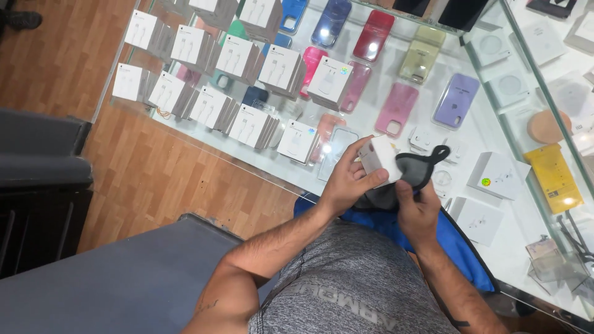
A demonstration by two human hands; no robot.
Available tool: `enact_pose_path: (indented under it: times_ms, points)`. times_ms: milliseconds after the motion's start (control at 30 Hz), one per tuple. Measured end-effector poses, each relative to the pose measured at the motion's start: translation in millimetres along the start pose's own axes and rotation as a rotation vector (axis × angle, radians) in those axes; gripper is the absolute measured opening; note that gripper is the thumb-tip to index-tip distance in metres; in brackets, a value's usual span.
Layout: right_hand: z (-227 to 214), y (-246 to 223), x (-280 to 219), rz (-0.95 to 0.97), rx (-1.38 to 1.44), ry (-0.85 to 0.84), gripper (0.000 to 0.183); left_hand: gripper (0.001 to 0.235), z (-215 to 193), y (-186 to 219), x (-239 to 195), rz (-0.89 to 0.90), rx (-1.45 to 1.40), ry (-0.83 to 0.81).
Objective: The person wipes small white boxes with a cloth while standing at a glass display counter. They then move to a blue mat, place two smartphones on it, and interact with the screens to test their functionality.
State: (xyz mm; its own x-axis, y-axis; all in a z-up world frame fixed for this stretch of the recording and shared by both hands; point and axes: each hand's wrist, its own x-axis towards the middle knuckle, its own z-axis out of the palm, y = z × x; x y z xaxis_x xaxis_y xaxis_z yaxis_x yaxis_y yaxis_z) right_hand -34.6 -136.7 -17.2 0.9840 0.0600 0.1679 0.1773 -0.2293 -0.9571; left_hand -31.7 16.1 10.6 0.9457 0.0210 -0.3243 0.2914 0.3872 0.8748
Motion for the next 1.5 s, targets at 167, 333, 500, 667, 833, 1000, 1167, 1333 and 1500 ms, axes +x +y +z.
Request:
enact_pose_path:
  times_ms: [167, 333, 500, 667, 833, 1000, 1167, 1333, 1500]
  points:
    - [-5.0, 12.2, -7.5, 0.044, 0.088, -0.124, 0.015, 0.098, -13.3, 8.1, -17.0, 0.065, -0.010, 0.070]
    - [1.6, 9.5, -11.0, 0.095, 0.135, -0.164, 0.019, 0.089, -49.7, 41.6, -28.7, 0.220, 0.403, 0.243]
    - [-8.1, 52.0, -26.6, 0.150, 0.121, -0.120, 0.026, 0.081, -95.0, 54.0, -17.3, 0.249, 0.860, 0.491]
    - [-12.3, 51.8, -25.6, 0.178, 0.116, -0.106, 0.030, 0.082, -100.1, 42.5, -9.3, 0.271, 0.970, 0.469]
    - [-15.7, 61.3, -32.6, 0.192, 0.110, -0.090, 0.033, 0.079, -112.3, 19.8, 0.9, 0.330, 1.109, 0.456]
    - [-12.8, 59.1, -34.2, 0.226, 0.115, -0.047, 0.032, 0.078, -110.2, 30.0, -2.2, 0.333, 1.200, 0.406]
    - [-11.3, 54.8, -36.4, 0.257, 0.126, -0.020, 0.032, 0.093, -101.8, 29.5, -6.0, 0.350, 1.179, 0.390]
    - [-8.7, 57.7, -37.2, 0.248, 0.113, 0.000, 0.030, 0.092, -104.9, 16.7, -6.7, 0.400, 1.212, 0.434]
    - [-5.4, 52.4, -35.5, 0.255, 0.108, 0.016, 0.028, 0.093, -105.5, 16.0, -9.2, 0.438, 1.186, 0.436]
